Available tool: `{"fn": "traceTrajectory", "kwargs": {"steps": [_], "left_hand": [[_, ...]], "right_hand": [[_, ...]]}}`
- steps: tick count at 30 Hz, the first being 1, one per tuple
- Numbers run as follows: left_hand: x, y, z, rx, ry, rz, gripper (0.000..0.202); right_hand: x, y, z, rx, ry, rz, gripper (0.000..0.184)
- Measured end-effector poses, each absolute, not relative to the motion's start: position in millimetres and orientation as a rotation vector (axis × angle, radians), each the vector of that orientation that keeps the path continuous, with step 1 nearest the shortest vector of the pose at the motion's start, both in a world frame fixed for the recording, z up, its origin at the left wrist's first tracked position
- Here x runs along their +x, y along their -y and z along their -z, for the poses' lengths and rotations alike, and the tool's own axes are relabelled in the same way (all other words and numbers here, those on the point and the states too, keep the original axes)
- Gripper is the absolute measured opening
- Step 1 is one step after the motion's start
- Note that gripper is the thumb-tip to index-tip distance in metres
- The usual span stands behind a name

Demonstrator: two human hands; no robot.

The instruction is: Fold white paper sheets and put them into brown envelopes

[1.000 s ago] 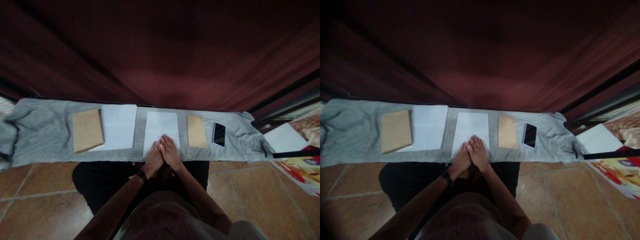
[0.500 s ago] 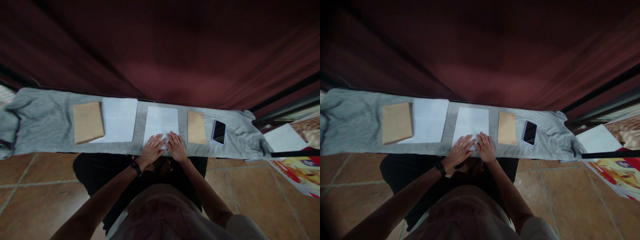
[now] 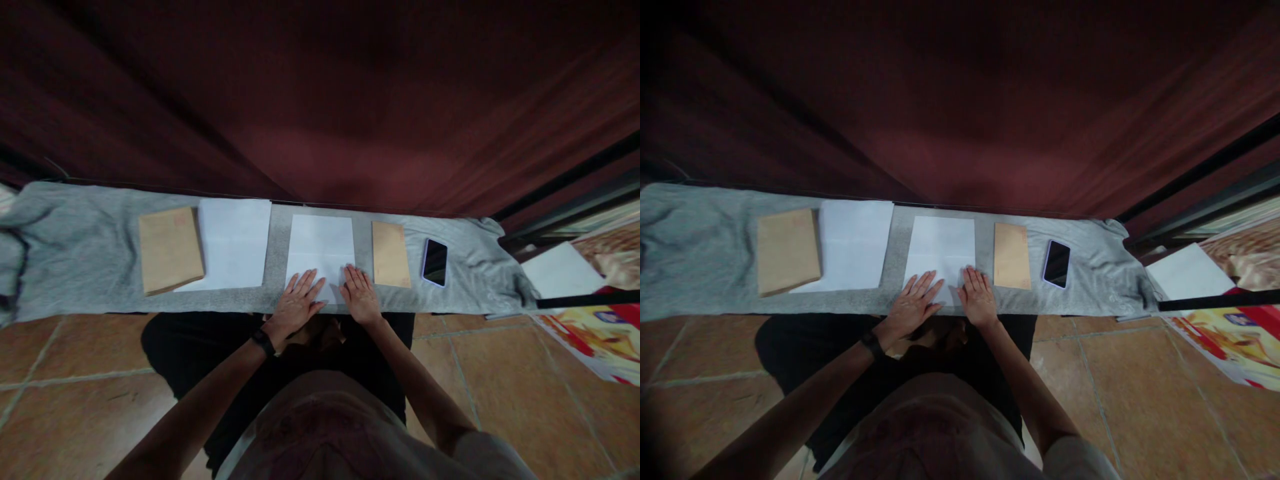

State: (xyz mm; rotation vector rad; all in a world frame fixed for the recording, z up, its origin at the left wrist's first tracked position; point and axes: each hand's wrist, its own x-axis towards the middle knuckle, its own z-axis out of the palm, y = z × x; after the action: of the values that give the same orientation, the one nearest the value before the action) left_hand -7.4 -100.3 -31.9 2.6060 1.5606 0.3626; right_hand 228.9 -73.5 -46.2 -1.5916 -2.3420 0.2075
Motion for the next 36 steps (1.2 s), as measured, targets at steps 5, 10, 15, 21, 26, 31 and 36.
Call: {"fn": "traceTrajectory", "kwargs": {"steps": [5,10,15,21,26,31,36], "left_hand": [[-6.1,99.3,34.0,2.638,-1.570,-0.351,0.058],[-5.9,99.3,33.5,2.635,-1.584,-0.335,0.055],[-6.4,101.4,29.5,2.639,-1.598,-0.341,0.058],[-7.8,100.7,31.5,2.627,-1.594,-0.361,0.058],[-25.1,107.9,33.3,2.644,-1.596,-0.345,0.057],[-53.1,120.7,39.3,2.628,-1.618,-0.396,0.053],[-62.8,119.8,40.5,2.582,-1.590,-0.390,0.050]], "right_hand": [[190.7,50.6,36.6,-1.482,2.414,-0.245,0.055],[162.7,23.7,39.0,-1.358,2.500,-0.236,0.049],[175.6,9.2,46.2,-1.426,2.444,-0.179,0.049],[201.8,-2.9,46.8,-1.541,2.361,-0.160,0.051],[221.7,3.3,49.1,-1.625,2.280,-0.217,0.050],[248.2,43.1,52.9,-1.501,2.300,-0.327,0.050],[266.4,79.0,44.7,-1.381,2.434,-0.318,0.058]]}}
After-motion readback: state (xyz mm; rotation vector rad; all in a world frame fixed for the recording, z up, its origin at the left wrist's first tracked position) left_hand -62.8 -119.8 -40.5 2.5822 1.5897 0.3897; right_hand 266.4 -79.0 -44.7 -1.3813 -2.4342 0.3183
